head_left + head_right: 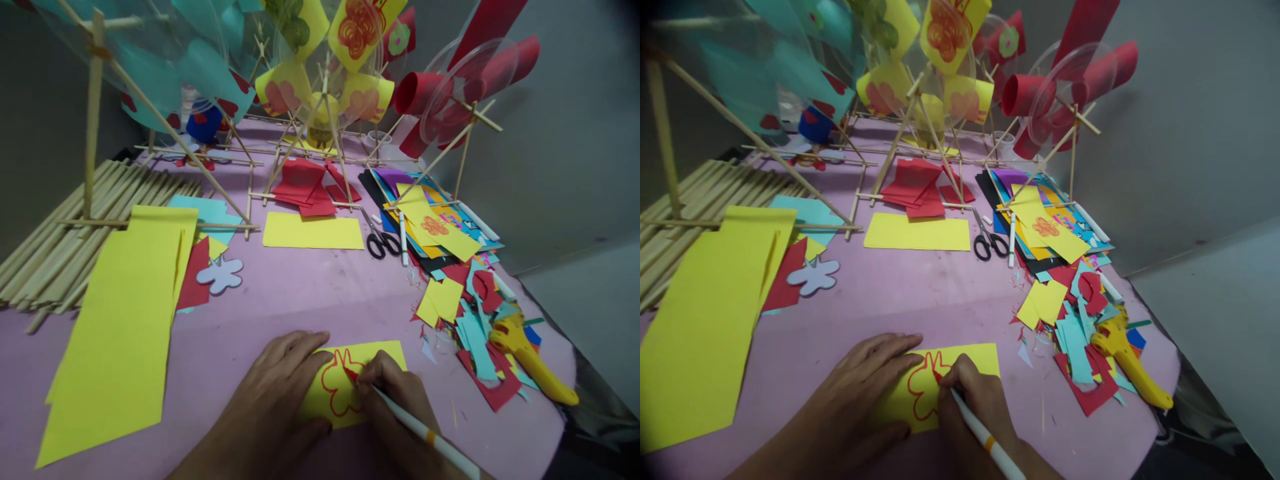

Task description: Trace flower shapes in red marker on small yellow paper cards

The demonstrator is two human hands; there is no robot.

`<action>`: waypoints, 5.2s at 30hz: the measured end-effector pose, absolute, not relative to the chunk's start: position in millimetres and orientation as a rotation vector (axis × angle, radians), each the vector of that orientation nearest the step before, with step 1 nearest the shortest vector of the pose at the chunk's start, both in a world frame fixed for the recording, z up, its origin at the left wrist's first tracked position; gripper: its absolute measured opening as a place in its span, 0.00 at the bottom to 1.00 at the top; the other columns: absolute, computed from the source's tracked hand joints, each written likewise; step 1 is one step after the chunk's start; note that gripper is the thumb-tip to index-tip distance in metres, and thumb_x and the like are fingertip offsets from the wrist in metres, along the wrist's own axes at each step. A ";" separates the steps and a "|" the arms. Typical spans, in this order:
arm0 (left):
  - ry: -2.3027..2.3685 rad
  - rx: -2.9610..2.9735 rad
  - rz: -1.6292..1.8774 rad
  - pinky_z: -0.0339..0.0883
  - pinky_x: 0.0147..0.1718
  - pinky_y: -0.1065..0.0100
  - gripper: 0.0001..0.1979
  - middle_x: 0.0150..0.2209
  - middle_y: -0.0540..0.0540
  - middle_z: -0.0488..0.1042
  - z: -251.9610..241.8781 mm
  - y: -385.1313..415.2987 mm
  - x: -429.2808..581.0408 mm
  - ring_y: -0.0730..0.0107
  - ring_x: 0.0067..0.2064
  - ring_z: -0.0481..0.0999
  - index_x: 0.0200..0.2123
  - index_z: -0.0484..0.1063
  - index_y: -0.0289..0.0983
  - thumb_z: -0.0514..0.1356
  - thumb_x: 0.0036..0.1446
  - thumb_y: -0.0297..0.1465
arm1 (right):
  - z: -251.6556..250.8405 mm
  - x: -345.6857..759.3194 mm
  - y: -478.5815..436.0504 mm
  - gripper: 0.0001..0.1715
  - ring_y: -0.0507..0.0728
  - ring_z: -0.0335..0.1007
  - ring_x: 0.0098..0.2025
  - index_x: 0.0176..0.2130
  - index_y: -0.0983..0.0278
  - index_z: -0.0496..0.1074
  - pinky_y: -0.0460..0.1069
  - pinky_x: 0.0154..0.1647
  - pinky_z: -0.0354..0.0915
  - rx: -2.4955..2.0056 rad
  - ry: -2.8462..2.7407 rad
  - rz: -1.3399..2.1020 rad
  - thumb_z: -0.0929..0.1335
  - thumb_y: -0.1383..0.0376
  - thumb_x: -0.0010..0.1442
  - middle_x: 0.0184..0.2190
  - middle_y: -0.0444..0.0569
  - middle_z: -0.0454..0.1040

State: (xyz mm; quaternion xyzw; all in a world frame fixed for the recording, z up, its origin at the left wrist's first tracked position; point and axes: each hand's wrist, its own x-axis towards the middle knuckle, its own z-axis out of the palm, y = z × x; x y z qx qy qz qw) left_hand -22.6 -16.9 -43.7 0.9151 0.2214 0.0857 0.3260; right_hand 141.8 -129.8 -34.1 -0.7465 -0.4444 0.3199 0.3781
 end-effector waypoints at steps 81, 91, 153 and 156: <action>0.545 2.383 0.234 0.56 0.56 0.52 0.31 0.60 0.51 0.60 -40.4 -15.5 -23.1 0.55 0.59 0.57 0.53 0.60 0.46 0.64 0.44 0.26 | -31.4 140.7 -120.9 0.08 0.48 0.67 0.14 0.25 0.62 0.67 0.40 0.17 0.58 -1.888 -1.613 0.674 0.62 0.72 0.51 0.16 0.40 0.73; 0.549 2.389 0.242 0.56 0.56 0.52 0.32 0.60 0.50 0.60 -40.0 -16.8 -23.6 0.55 0.59 0.57 0.53 0.60 0.46 0.63 0.43 0.25 | -32.8 141.7 -121.1 0.09 0.49 0.69 0.16 0.24 0.61 0.69 0.40 0.18 0.59 -1.858 -1.624 0.643 0.62 0.73 0.49 0.17 0.41 0.75; 0.529 2.412 0.280 0.56 0.57 0.52 0.30 0.60 0.47 0.62 -40.0 -16.4 -23.7 0.55 0.59 0.59 0.53 0.62 0.44 0.65 0.45 0.27 | -33.4 144.2 -129.8 0.09 0.48 0.62 0.15 0.23 0.61 0.61 0.40 0.16 0.53 -1.823 -1.460 0.750 0.60 0.75 0.47 0.15 0.38 0.68; 0.534 2.415 0.295 0.57 0.56 0.52 0.30 0.59 0.47 0.62 -38.9 -16.1 -23.2 0.55 0.59 0.60 0.52 0.62 0.44 0.64 0.44 0.26 | -33.6 144.0 -129.4 0.08 0.48 0.61 0.15 0.22 0.61 0.60 0.41 0.16 0.53 -1.834 -1.440 0.756 0.60 0.74 0.47 0.15 0.38 0.67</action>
